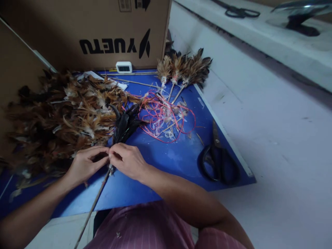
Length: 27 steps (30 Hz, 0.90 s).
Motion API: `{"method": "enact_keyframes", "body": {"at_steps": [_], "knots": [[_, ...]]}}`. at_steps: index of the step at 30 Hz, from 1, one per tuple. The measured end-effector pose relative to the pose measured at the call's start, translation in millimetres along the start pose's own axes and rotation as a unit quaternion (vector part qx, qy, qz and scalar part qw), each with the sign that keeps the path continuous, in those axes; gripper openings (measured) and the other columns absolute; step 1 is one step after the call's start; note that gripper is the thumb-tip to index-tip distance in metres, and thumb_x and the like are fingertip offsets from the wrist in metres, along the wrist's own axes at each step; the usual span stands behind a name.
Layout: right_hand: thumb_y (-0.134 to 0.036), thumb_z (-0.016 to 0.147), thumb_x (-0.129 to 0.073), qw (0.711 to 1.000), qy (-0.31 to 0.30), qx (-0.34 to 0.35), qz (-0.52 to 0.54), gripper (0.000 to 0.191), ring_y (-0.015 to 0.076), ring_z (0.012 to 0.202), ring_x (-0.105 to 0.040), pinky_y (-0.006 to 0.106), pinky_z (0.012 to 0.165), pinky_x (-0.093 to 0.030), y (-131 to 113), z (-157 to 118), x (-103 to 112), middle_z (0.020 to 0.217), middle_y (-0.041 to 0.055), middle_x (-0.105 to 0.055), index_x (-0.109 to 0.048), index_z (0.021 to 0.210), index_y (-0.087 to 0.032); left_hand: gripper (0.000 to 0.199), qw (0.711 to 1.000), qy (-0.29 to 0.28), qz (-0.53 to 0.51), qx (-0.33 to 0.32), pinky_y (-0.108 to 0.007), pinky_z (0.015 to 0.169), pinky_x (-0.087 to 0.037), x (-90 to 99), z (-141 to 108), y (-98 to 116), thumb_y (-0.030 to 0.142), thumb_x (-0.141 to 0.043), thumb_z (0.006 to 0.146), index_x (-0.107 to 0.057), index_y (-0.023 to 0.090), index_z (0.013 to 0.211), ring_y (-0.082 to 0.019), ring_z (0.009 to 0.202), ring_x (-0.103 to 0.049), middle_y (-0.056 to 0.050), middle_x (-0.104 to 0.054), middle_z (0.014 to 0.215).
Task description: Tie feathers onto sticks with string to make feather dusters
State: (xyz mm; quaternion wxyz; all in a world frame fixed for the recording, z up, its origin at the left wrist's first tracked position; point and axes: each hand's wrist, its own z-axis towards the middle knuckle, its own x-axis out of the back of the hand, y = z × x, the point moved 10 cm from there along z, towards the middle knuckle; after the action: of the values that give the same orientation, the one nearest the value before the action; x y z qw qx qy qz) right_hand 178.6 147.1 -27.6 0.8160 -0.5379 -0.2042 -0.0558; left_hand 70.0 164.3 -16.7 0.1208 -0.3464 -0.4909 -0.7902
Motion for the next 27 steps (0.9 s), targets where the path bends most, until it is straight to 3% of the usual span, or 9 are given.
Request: {"method": "enact_keyframes", "body": {"at_steps": [7,11,16,18,23,27], "knots": [[-0.016,0.087,-0.050,0.999,0.010,0.040,-0.032,0.012,0.0099,0.070,-0.055,0.021,0.068,-0.043,-8.4,0.2,-0.2,0.079,0.0006,-0.061,-0.061,0.082,-0.019,0.010,0.999,0.023,0.034,-0.025,-0.023,0.067,-0.052,1.3,-2.0,8.0,0.022,-0.062,0.078,-0.071,0.020,0.080,-0.015,0.069,-0.067,-0.002,-0.073,0.076],[-0.019,0.090,-0.048,0.998,-0.016,0.052,-0.022,0.015,0.0100,0.073,-0.056,0.021,0.070,-0.044,-11.0,1.9,-1.8,0.081,0.0010,-0.061,-0.063,0.086,-0.019,0.011,0.999,0.022,0.031,-0.019,-0.024,0.068,-0.052,1.8,-3.3,4.9,0.023,-0.062,0.078,-0.072,0.020,0.080,-0.015,0.071,-0.067,-0.002,-0.073,0.078],[-0.022,0.085,-0.055,1.000,-0.018,-0.002,0.023,0.010,0.0090,0.069,-0.055,0.020,0.067,-0.046,-0.1,4.1,4.0,0.079,-0.0009,-0.059,-0.060,0.093,-0.019,0.009,1.000,0.006,0.015,-0.008,-0.022,0.065,-0.050,0.1,-1.7,3.0,0.025,-0.063,0.080,-0.070,0.019,0.080,-0.014,0.068,-0.065,-0.001,-0.071,0.075],[-0.019,0.080,-0.057,0.999,-0.005,-0.030,0.030,0.019,0.0081,0.065,-0.054,0.020,0.064,-0.046,7.2,3.7,7.0,0.077,-0.0025,-0.057,-0.057,0.099,-0.019,0.007,1.000,-0.005,0.008,-0.008,-0.022,0.065,-0.050,-2.0,-1.3,3.4,0.025,-0.064,0.080,-0.069,0.019,0.079,-0.013,0.068,-0.065,-0.001,-0.071,0.075],[-0.016,0.083,-0.050,1.000,-0.008,-0.006,0.007,0.030,0.0082,0.068,-0.055,0.021,0.069,-0.046,6.4,3.6,5.1,0.085,0.0000,-0.062,-0.058,0.112,-0.018,0.008,1.000,-0.027,0.005,-0.005,-0.023,0.068,-0.050,-5.8,-3.0,1.5,0.026,-0.063,0.082,-0.069,0.020,0.082,-0.014,0.071,-0.066,-0.001,-0.071,0.078],[-0.017,0.089,-0.047,0.999,-0.024,0.019,-0.035,0.018,0.0099,0.073,-0.056,0.022,0.071,-0.045,0.8,4.8,3.4,0.087,0.0023,-0.062,-0.062,0.099,-0.018,0.010,1.000,-0.031,0.005,0.000,-0.024,0.070,-0.050,-6.4,-4.3,-1.0,0.028,-0.062,0.083,-0.069,0.020,0.084,-0.015,0.073,-0.066,-0.002,-0.072,0.080]]}}
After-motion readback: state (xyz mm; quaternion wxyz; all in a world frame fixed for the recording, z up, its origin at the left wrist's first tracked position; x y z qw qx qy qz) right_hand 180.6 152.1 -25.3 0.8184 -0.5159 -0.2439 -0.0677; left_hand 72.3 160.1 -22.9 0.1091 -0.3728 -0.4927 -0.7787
